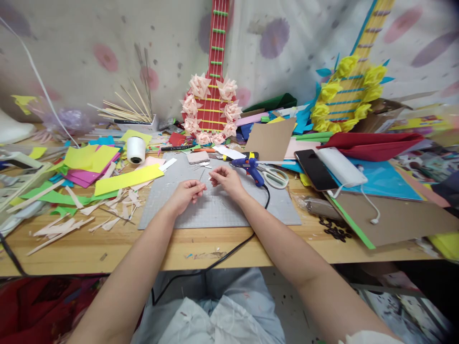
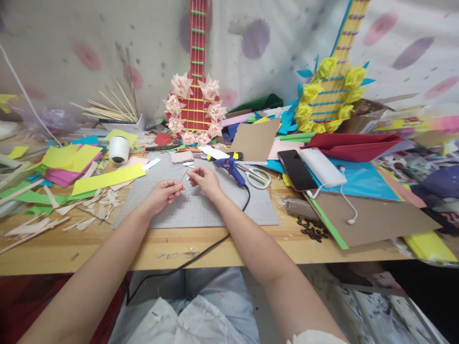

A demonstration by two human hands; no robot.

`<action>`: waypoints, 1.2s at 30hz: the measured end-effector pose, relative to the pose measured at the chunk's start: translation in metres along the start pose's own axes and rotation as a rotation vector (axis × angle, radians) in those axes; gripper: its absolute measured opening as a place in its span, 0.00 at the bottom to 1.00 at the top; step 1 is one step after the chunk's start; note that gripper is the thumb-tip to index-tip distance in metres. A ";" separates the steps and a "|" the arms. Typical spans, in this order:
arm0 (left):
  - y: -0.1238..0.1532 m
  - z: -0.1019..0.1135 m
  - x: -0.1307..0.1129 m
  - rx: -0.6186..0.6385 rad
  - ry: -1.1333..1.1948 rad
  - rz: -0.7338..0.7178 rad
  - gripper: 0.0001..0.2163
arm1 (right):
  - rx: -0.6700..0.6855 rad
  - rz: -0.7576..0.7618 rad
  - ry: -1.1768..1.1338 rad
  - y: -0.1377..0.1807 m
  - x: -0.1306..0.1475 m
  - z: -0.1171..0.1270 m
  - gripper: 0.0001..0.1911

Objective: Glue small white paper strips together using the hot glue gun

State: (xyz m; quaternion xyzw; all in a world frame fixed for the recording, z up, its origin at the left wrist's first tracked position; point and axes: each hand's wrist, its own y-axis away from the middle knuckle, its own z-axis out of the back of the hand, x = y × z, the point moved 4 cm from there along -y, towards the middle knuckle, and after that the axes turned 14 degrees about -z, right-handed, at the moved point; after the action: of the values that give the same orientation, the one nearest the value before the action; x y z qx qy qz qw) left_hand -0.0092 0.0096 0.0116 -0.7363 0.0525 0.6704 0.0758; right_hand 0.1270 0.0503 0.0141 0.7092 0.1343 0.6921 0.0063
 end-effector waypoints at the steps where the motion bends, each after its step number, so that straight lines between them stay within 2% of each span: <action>1: 0.000 0.000 -0.001 0.004 0.043 0.009 0.10 | -0.001 0.017 0.007 0.001 0.001 0.000 0.16; 6: 0.001 0.000 -0.001 -0.011 0.169 0.052 0.10 | -0.066 0.124 0.102 0.006 0.006 0.004 0.18; 9: 0.000 0.001 -0.001 -0.021 0.145 0.043 0.11 | -0.067 0.120 0.110 0.008 0.006 0.006 0.22; 13: -0.001 0.002 -0.001 -0.046 -0.049 -0.028 0.11 | -0.010 0.059 0.054 0.006 0.004 0.007 0.26; 18: -0.003 0.005 0.001 -0.070 -0.322 -0.141 0.11 | -0.155 0.099 0.158 0.005 0.003 0.012 0.19; 20: -0.004 0.006 0.002 -0.053 -0.380 -0.174 0.11 | -0.166 0.092 0.181 0.004 0.002 0.011 0.17; 23: -0.004 0.008 0.005 -0.033 -0.424 -0.194 0.11 | -0.137 0.081 0.165 0.003 -0.002 0.008 0.16; 29: -0.003 0.008 0.004 -0.019 -0.477 -0.206 0.11 | -0.087 0.013 0.064 0.000 -0.010 -0.001 0.22; 36: -0.001 0.006 -0.001 0.013 -0.364 -0.135 0.14 | 0.047 0.102 -0.059 0.003 -0.009 -0.006 0.19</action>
State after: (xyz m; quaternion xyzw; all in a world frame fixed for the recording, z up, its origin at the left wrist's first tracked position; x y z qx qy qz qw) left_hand -0.0151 0.0112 0.0121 -0.6044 -0.0076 0.7853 0.1336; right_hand 0.1215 0.0444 0.0065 0.7353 0.1140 0.6668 -0.0419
